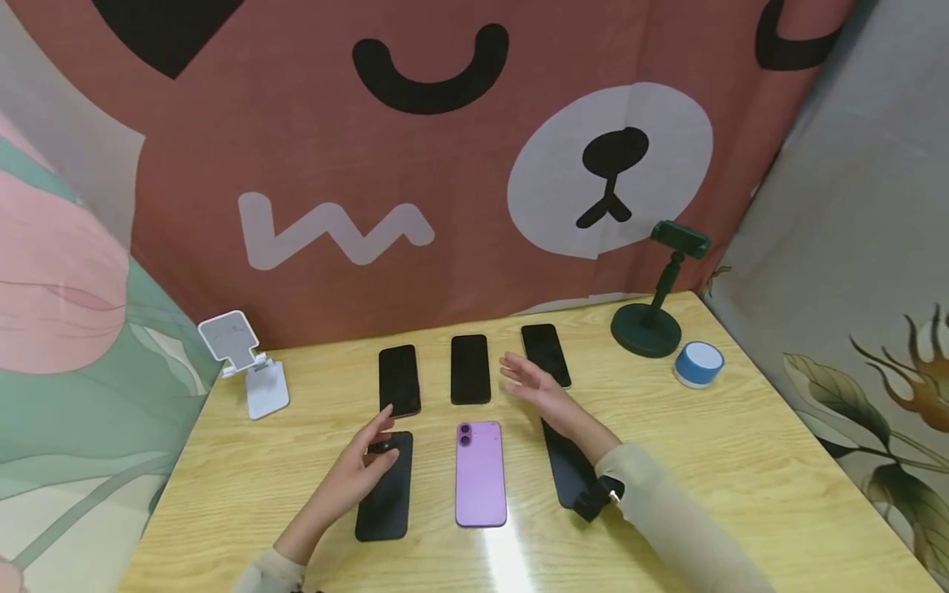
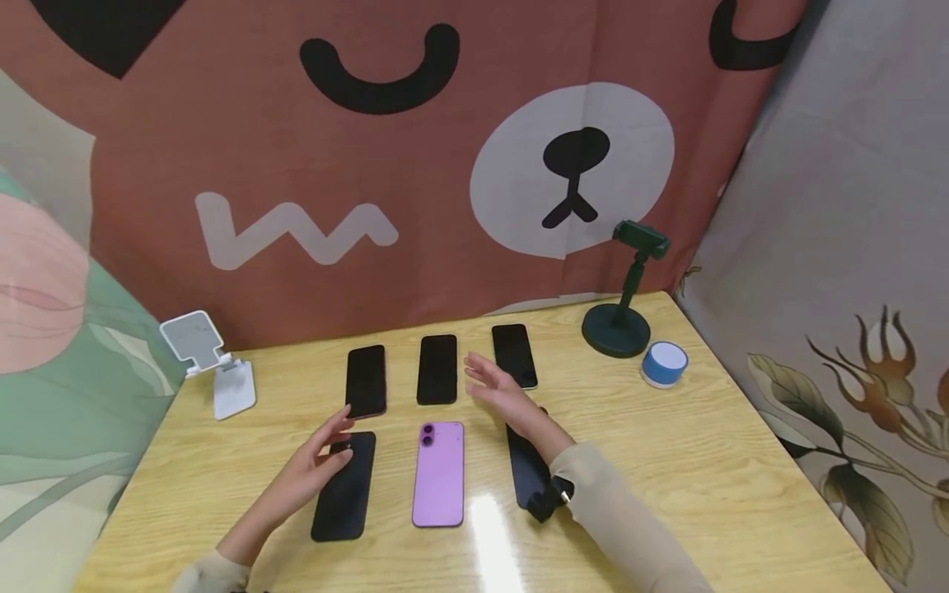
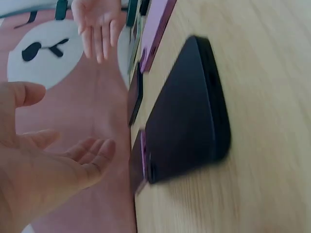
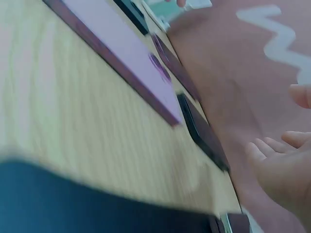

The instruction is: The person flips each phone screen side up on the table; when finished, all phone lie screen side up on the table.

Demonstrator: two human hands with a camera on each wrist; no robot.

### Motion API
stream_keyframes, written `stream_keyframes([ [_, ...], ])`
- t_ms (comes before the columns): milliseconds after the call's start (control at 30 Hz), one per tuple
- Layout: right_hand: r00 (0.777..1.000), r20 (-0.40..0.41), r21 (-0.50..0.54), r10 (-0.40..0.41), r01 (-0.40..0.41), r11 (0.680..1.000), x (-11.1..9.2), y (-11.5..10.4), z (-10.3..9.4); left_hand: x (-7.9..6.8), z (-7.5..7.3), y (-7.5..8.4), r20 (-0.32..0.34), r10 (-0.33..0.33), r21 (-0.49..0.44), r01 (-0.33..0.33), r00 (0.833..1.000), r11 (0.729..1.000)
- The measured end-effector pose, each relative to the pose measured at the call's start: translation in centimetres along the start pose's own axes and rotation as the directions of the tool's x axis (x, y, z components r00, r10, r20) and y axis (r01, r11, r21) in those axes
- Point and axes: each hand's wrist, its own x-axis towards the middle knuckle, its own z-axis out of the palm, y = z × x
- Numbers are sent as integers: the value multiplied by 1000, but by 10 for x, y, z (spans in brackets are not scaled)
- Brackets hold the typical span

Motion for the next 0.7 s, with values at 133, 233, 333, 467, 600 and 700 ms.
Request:
stream_keyframes([
  [133, 996, 86, -23, -8, 10, 1000, -2, -3, 21, -14, -13, -8, -39, -20, 104, 24, 999, 994],
  [233, 990, 143, -38, -3, 8, 999, -2, -4, 36, -23, -20, -14, -52, -40, 167, 48, 998, 985],
  [333, 982, 189, -38, 3, 4, 999, 0, -3, 51, -32, -25, -19, -46, -63, 238, 72, 997, 969],
  [467, 971, 238, -15, -2, 6, 1000, 3, -3, 72, -43, -24, -24, -19, -119, 343, 118, 993, 932],
  [600, 961, 276, 0, 6, -6, 1000, 4, -2, 89, -47, -15, -30, 2, -154, 390, 141, 988, 910],
  [700, 951, 310, -27, 12, -3, 1000, 6, 1, 99, -48, -9, -38, 22, -142, 430, 119, 990, 895],
])
